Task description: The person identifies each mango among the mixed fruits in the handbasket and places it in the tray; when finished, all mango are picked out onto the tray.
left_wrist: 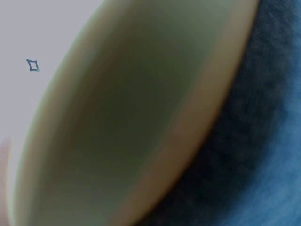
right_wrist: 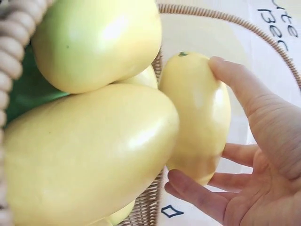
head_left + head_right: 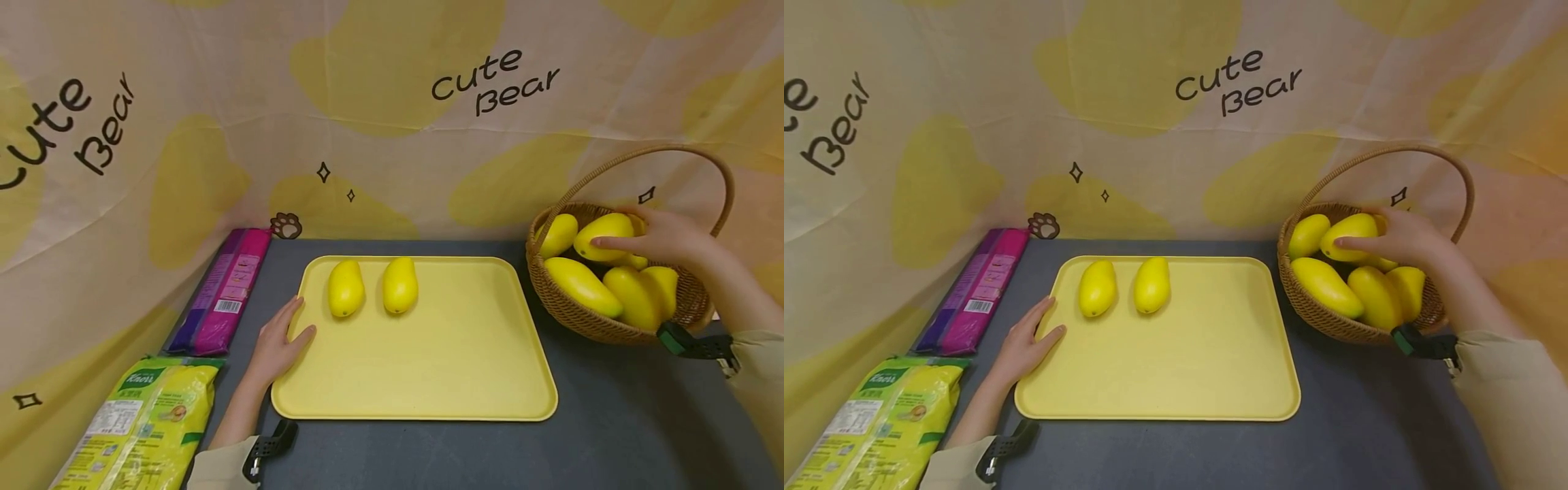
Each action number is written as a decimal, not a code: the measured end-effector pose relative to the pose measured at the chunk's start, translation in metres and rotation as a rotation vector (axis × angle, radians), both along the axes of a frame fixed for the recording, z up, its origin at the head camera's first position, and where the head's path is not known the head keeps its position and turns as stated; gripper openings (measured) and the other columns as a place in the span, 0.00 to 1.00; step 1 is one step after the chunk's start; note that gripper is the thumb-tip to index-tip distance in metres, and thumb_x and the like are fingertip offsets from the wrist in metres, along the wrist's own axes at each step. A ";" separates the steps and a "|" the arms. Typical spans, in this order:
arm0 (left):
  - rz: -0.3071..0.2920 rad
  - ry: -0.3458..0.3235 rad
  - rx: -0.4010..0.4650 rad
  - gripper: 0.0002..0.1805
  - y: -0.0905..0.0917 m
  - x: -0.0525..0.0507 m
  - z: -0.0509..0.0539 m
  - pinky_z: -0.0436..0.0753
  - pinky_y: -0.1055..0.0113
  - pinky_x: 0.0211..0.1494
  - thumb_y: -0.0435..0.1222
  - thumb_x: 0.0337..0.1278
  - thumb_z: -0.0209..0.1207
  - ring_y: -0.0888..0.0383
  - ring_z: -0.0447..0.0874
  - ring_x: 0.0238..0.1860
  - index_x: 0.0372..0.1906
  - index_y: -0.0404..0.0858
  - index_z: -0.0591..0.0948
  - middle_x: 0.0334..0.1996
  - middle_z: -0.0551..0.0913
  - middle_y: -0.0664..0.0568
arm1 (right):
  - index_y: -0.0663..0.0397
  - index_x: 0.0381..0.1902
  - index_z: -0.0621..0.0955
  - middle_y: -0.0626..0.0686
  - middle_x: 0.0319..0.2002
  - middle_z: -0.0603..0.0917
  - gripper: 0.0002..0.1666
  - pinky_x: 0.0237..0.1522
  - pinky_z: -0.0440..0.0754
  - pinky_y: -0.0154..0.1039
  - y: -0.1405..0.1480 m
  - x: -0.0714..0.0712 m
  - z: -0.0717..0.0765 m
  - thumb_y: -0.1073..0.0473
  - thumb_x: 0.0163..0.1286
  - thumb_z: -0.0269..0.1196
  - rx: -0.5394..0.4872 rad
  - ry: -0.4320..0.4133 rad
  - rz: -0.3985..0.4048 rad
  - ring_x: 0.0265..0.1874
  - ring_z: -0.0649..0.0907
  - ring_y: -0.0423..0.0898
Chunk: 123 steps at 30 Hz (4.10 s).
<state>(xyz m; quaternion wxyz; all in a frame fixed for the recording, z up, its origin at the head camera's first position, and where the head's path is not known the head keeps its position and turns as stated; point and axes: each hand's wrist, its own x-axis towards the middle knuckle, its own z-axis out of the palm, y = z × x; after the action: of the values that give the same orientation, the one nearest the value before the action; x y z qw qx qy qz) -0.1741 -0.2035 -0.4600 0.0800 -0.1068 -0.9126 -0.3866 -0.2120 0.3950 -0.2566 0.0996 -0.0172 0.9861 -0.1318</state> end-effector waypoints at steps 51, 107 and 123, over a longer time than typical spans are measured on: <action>0.008 -0.001 -0.007 0.34 0.001 0.002 0.004 0.53 0.39 0.71 0.39 0.64 0.60 0.37 0.59 0.70 0.71 0.30 0.64 0.71 0.62 0.36 | 0.59 0.73 0.59 0.62 0.67 0.65 0.57 0.54 0.79 0.53 -0.162 0.029 -0.101 0.44 0.54 0.75 -0.551 0.155 0.303 0.59 0.76 0.63; 0.009 0.058 -0.010 0.34 -0.001 0.000 0.002 0.55 0.36 0.68 0.37 0.60 0.61 0.35 0.62 0.68 0.69 0.28 0.67 0.69 0.65 0.34 | 0.59 0.76 0.55 0.68 0.75 0.49 0.54 0.70 0.51 0.63 -0.188 -0.027 -0.141 0.41 0.63 0.65 -0.382 0.093 0.345 0.74 0.50 0.65; 0.009 0.029 -0.010 0.34 -0.001 -0.001 -0.003 0.54 0.37 0.69 0.37 0.61 0.62 0.36 0.61 0.69 0.70 0.29 0.66 0.70 0.64 0.36 | 0.55 0.77 0.55 0.64 0.75 0.51 0.61 0.67 0.59 0.64 -0.195 -0.020 -0.148 0.37 0.55 0.71 -0.337 0.159 0.323 0.72 0.55 0.64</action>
<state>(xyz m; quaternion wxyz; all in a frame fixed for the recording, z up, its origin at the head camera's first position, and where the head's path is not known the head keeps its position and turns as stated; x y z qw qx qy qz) -0.1753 -0.2046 -0.4626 0.0943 -0.1086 -0.9137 -0.3800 -0.2322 0.2001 -0.4046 0.0373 -0.2015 0.9393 -0.2751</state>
